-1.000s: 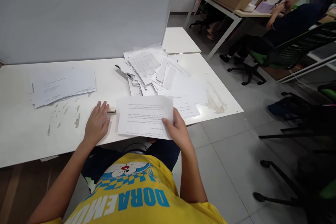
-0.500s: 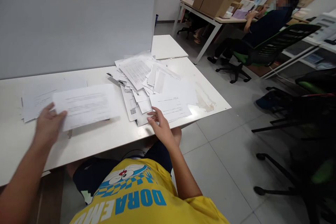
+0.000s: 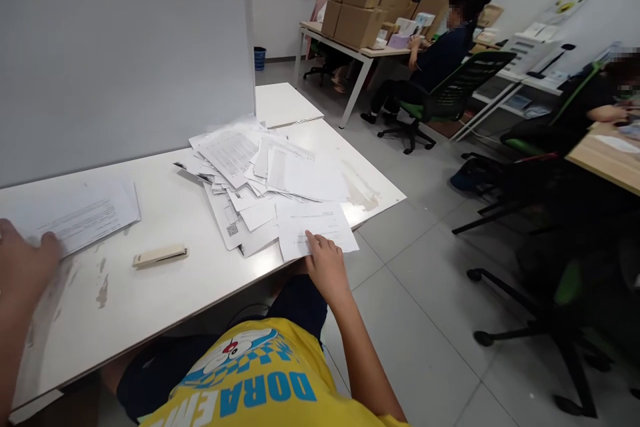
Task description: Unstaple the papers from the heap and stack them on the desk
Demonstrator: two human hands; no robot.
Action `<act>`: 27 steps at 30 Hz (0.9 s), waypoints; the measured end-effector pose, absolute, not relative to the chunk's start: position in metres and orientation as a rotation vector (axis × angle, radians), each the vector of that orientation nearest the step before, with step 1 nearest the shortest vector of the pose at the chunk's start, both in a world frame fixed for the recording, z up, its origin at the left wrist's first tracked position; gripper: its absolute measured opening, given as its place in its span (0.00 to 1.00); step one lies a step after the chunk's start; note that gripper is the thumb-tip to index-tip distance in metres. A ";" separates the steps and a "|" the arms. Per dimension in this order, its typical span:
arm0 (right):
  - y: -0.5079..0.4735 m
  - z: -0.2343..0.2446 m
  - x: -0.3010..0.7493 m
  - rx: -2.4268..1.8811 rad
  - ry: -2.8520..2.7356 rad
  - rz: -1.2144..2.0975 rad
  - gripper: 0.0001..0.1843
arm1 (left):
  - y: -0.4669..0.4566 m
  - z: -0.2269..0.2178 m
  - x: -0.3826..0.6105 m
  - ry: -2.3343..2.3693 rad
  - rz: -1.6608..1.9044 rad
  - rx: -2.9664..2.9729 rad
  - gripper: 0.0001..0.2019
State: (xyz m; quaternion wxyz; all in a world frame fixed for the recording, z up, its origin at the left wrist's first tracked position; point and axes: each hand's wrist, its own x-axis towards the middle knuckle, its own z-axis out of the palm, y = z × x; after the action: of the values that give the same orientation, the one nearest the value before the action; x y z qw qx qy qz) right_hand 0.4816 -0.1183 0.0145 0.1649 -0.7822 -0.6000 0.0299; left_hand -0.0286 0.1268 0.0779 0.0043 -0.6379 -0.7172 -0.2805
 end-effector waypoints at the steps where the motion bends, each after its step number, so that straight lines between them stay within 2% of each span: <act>1: -0.119 0.018 0.486 -2.196 -1.664 0.038 0.27 | 0.117 0.074 -0.016 -2.213 -0.916 -1.932 0.38; 7: -0.091 0.027 0.521 -2.067 -1.233 -0.367 0.27 | 0.072 0.043 0.016 -2.011 -1.055 -1.876 0.32; 15: -0.022 0.065 0.542 -2.094 -0.886 -0.489 0.30 | 0.068 0.041 0.015 -2.050 -1.067 -1.926 0.29; 20: -0.021 0.094 0.564 -1.831 -0.755 -0.733 0.28 | 0.071 0.039 0.012 -2.033 -1.032 -1.976 0.26; 23: 0.006 0.081 0.572 -1.726 -1.008 -0.609 0.28 | 0.072 0.037 0.009 -2.012 -1.016 -2.005 0.26; 27: 0.054 0.040 0.561 -1.742 -1.316 -0.031 0.27 | 0.073 0.034 0.006 -2.018 -1.024 -2.004 0.25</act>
State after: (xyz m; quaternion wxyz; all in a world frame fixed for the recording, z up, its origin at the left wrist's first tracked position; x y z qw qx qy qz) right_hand 0.5610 0.0540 0.0397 0.4609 -0.7081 -0.5347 -0.0126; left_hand 0.0062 0.0731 0.0344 0.0591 -0.6618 -0.6664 -0.3383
